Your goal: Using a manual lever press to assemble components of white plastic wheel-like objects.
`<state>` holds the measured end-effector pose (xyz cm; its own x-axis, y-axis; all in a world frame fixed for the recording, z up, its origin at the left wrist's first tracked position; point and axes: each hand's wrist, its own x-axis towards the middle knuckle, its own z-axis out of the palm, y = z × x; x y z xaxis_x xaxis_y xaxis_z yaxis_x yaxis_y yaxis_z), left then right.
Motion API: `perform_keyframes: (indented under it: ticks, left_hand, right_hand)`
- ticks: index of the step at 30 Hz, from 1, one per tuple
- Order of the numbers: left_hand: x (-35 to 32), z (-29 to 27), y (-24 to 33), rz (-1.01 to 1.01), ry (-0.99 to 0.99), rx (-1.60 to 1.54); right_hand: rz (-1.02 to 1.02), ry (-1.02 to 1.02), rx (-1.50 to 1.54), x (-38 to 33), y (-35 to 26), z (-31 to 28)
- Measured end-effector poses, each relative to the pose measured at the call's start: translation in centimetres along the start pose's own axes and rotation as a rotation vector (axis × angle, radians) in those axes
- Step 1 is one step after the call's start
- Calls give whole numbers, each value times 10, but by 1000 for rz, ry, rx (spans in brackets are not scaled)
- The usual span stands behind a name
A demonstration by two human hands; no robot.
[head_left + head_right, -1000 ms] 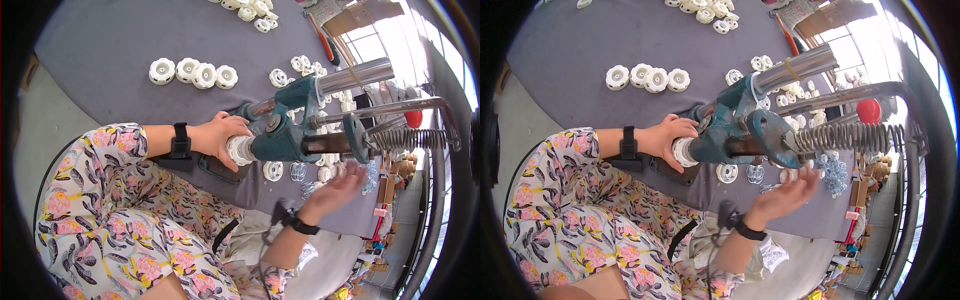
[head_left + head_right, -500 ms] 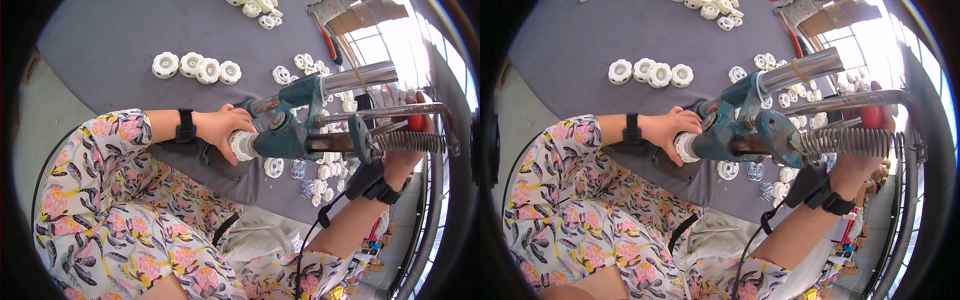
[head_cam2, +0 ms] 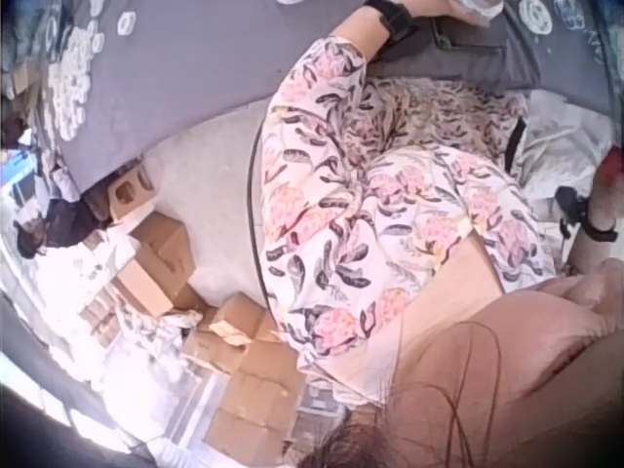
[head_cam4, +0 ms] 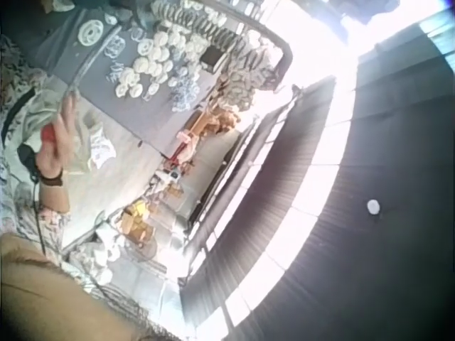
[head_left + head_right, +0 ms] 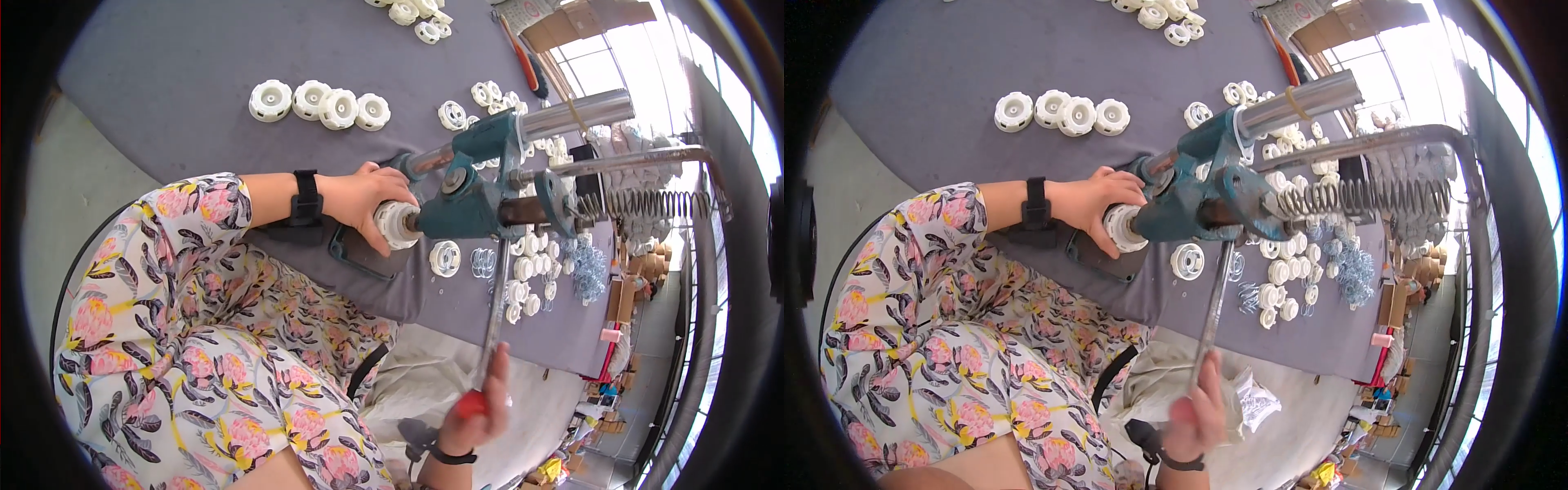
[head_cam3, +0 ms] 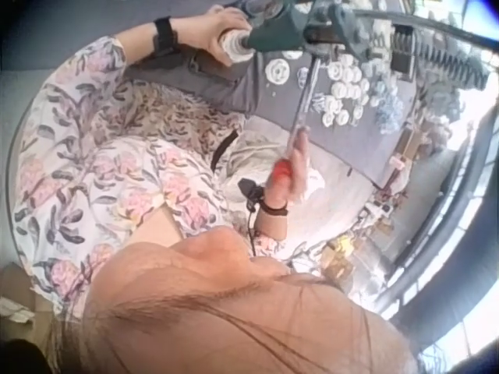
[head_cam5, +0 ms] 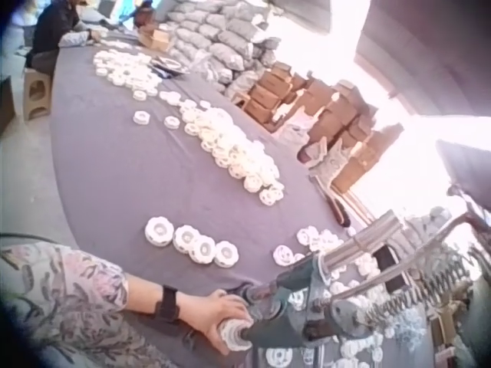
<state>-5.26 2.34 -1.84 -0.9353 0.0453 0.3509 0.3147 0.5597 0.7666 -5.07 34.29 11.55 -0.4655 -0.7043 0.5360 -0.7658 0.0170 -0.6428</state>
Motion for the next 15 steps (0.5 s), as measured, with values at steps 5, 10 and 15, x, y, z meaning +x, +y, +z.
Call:
perform_keyframes:
  ticks: [5,10,15]
  left_hand:
    - [-2,5,-10,-4,27,19]
    - [0,7,-14,-21,-5,42]
    - [-10,16,-14,-5,190,61]
  right_hand:
    - [634,-30,232,11,-30,22]
    - [1269,-365,362,78,-3,18]
    - [1204,-366,403,71,7,20]
